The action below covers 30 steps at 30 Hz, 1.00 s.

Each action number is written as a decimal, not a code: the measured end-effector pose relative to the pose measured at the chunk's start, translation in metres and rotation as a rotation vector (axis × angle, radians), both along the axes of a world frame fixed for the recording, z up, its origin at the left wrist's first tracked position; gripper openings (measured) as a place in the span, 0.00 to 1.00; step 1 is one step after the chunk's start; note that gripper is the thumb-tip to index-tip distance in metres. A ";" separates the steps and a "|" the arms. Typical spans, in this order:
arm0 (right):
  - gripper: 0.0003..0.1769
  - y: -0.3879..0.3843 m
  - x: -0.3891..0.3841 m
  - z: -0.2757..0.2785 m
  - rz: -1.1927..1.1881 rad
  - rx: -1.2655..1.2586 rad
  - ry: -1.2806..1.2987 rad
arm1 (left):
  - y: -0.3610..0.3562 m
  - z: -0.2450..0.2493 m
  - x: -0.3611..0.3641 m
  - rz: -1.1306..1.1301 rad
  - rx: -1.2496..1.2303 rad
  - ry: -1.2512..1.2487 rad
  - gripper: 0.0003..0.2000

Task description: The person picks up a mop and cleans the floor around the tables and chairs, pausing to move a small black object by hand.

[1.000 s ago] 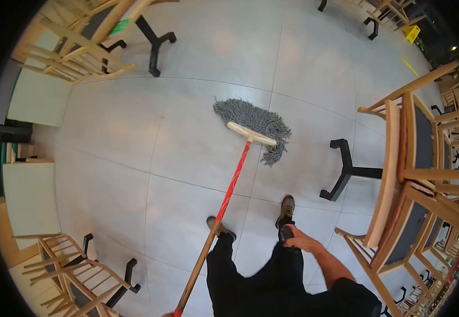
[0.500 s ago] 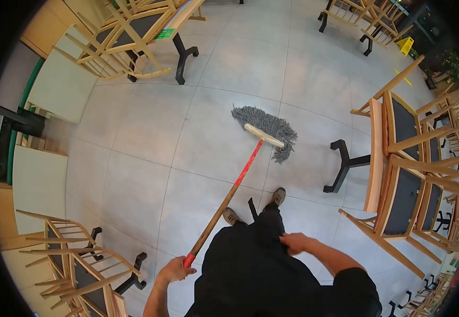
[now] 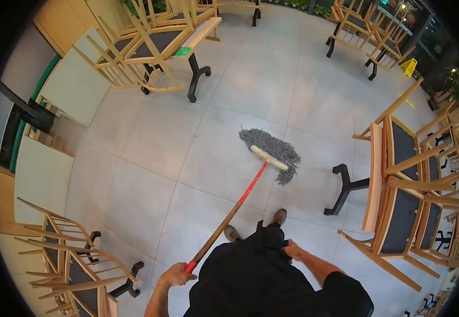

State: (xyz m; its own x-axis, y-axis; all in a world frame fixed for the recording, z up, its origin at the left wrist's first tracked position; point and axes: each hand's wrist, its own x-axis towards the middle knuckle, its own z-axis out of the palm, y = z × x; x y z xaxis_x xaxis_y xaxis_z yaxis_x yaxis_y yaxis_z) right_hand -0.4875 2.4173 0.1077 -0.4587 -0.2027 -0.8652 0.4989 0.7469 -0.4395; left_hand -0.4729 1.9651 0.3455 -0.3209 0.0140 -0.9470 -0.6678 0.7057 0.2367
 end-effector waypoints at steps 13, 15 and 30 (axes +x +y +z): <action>0.34 -0.027 -0.042 0.147 0.263 -0.341 -0.353 | -0.011 -0.010 0.005 -0.022 0.068 0.025 0.16; 0.34 -0.028 -0.042 0.137 0.269 -0.373 -0.385 | -0.013 -0.014 0.008 -0.021 0.085 0.027 0.16; 0.13 -0.050 -0.010 0.088 0.031 -0.639 -0.048 | -0.010 -0.009 0.005 -0.058 0.061 0.053 0.17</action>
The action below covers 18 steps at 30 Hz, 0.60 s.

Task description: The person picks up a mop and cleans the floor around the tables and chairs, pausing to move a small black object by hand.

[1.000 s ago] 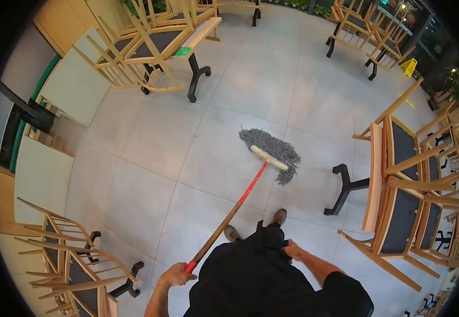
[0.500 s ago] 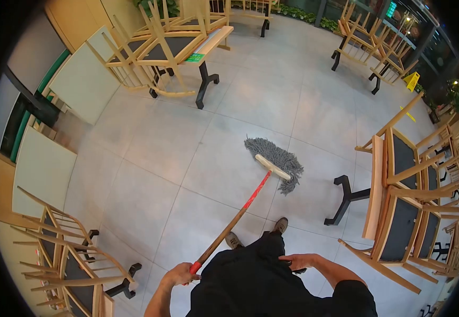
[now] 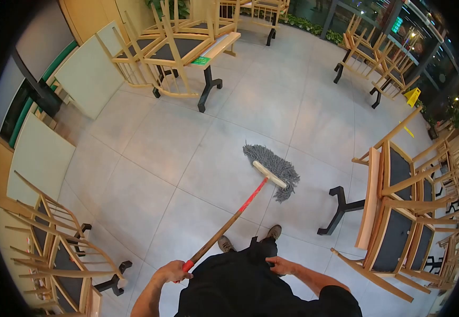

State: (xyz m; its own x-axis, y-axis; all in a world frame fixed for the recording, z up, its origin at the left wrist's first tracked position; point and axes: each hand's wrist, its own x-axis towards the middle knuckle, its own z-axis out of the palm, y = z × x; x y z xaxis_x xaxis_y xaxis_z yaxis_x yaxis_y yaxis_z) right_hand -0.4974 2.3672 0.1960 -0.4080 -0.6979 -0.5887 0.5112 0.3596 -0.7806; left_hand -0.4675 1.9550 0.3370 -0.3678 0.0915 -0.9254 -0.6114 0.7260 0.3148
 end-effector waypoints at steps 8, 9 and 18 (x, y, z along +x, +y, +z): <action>0.06 -0.015 0.018 -0.020 -0.237 -0.170 0.231 | 0.004 0.011 -0.007 -0.083 -0.047 0.001 0.18; 0.08 -0.019 0.016 -0.018 -0.212 -0.289 0.476 | 0.002 0.008 -0.005 -0.072 -0.052 0.006 0.18; 0.12 -0.009 -0.006 -0.098 0.424 0.101 0.425 | 0.003 0.001 0.003 -0.042 -0.032 0.008 0.18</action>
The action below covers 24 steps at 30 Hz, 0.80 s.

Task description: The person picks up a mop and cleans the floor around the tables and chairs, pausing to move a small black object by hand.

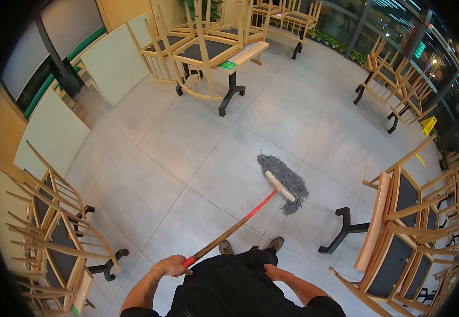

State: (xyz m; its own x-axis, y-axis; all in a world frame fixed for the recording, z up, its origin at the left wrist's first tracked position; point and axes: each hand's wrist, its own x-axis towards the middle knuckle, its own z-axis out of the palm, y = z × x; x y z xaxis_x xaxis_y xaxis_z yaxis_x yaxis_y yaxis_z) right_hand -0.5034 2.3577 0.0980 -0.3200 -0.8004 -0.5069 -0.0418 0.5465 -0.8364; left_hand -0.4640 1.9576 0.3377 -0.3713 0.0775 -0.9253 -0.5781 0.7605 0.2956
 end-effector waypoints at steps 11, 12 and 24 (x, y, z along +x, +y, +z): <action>0.06 -0.008 -0.031 0.098 -0.187 0.131 -0.285 | -0.004 0.001 0.003 0.095 0.059 0.015 0.17; 0.08 -0.009 -0.036 0.113 -0.258 0.086 -0.341 | -0.005 0.001 0.003 0.098 0.059 0.017 0.17; 0.10 -0.008 -0.019 0.050 -0.187 0.124 0.508 | -0.012 -0.021 0.009 0.073 0.061 0.029 0.17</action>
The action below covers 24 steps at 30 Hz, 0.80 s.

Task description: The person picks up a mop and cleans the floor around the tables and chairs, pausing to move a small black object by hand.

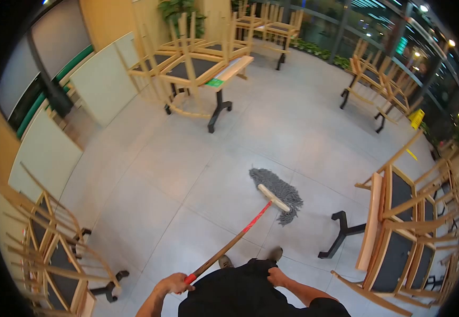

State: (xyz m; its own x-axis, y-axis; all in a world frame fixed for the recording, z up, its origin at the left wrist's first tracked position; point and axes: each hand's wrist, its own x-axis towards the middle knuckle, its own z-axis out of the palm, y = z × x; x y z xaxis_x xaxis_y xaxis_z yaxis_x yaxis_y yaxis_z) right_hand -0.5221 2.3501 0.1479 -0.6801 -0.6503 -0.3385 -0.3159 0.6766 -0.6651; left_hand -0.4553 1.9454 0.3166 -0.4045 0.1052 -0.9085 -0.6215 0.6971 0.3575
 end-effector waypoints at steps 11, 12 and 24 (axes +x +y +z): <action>0.18 0.021 -0.015 0.024 -0.323 -0.447 -1.361 | -0.001 -0.002 -0.003 0.060 -0.014 -0.074 0.18; 0.16 0.021 -0.010 0.021 -0.323 -0.498 -1.297 | 0.000 -0.002 -0.001 0.090 -0.005 -0.058 0.15; 0.07 -0.016 0.027 -0.015 -0.398 -0.090 -0.007 | 0.004 0.015 -0.005 0.070 0.071 0.047 0.11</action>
